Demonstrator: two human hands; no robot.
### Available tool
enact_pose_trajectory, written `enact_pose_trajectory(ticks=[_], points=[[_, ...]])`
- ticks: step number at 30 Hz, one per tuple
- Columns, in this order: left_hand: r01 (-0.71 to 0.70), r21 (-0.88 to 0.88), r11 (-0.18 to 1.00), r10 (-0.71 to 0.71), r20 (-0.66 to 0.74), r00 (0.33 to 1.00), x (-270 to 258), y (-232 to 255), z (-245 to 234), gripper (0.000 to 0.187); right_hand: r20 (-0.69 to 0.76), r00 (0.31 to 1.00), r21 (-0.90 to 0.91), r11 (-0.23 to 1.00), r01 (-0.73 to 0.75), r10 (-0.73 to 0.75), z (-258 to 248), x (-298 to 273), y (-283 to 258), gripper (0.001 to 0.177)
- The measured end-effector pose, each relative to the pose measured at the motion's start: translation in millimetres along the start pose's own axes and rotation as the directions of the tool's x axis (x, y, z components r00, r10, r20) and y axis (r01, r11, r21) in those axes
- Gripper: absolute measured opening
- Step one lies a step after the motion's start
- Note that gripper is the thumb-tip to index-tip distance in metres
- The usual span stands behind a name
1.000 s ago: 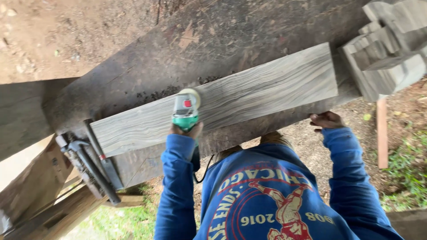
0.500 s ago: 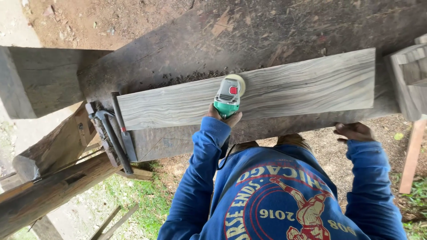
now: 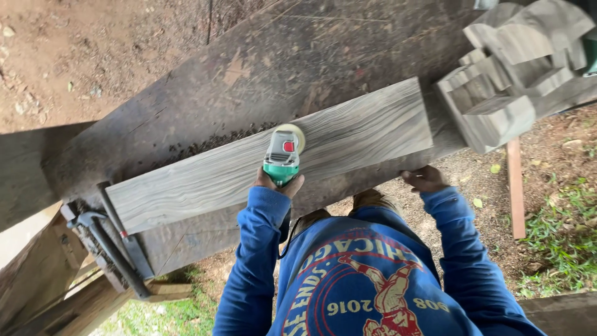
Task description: The person uses a green electric sander to smooth the surface of a long wooden plank resting on a workbench. They move the sander back and forth along the length of the plank, occasionally adjusting their grip and the plank's position to cover different areas.
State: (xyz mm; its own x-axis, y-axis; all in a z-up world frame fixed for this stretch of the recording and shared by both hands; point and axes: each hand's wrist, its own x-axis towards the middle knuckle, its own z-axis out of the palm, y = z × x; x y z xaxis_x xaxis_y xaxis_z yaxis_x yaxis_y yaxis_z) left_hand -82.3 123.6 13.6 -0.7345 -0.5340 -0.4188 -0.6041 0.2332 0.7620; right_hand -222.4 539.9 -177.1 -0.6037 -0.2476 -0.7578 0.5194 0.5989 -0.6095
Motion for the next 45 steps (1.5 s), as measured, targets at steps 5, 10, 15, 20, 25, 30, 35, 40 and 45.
enact_pose_trajectory(ticks=[5, 10, 15, 20, 25, 30, 35, 40, 45], points=[[0.02, 0.002, 1.0, -0.02, 0.064, 0.998, 5.9, 20.3, 8.9, 0.073, 0.06, 0.998, 0.221, 0.975, -0.008, -0.006, -6.0, -12.2, -10.5, 0.093], [0.014, 0.035, 0.999, -0.017, 0.101, 0.995, 16.7, 28.1, 25.8, 0.075, -0.037, 0.999, 0.111, 0.994, -0.021, 0.025, -4.1, 1.1, 0.7, 0.092], [-0.036, 0.063, 0.997, 0.026, 0.144, 0.989, 20.0, 50.4, 40.2, 0.075, -0.055, 0.998, 0.09, 0.996, 0.015, -0.01, -1.4, 8.7, 8.8, 0.087], [-0.05, 0.178, 0.983, 0.021, 0.166, 0.986, 21.9, 77.9, 54.8, 0.071, -0.004, 0.999, 0.015, 0.999, -0.043, 0.043, -2.7, 13.1, 7.1, 0.082], [-0.077, 0.131, 0.988, 0.047, 0.216, 0.975, 27.9, 90.2, 73.5, 0.073, 0.012, 0.995, -0.09, 0.991, -0.1, 0.101, -5.1, 9.1, -6.7, 0.083], [-0.047, 0.173, 0.984, 0.001, 0.255, 0.967, 32.0, 105.2, 89.5, 0.076, 0.014, 0.994, -0.173, 0.98, -0.103, 0.107, -4.0, 13.8, -3.9, 0.085], [-0.075, 0.18, 0.981, 0.028, 0.252, 0.967, 38.3, 116.7, 104.7, 0.07, 0.036, 0.991, -0.177, 0.977, -0.119, 0.128, -5.0, 7.9, -17.9, 0.082], [-0.111, 0.157, 0.981, 0.064, 0.28, 0.958, 44.3, 122.8, 119.5, 0.072, 0.071, 0.992, -0.177, 0.98, -0.095, 0.109, -6.3, 13.8, -11.0, 0.084], [-0.104, 0.143, 0.984, 0.058, 0.297, 0.953, 45.4, 138.7, 135.0, 0.075, 0.098, 0.987, -0.218, 0.97, -0.104, 0.128, -6.0, 16.5, -2.6, 0.082]])
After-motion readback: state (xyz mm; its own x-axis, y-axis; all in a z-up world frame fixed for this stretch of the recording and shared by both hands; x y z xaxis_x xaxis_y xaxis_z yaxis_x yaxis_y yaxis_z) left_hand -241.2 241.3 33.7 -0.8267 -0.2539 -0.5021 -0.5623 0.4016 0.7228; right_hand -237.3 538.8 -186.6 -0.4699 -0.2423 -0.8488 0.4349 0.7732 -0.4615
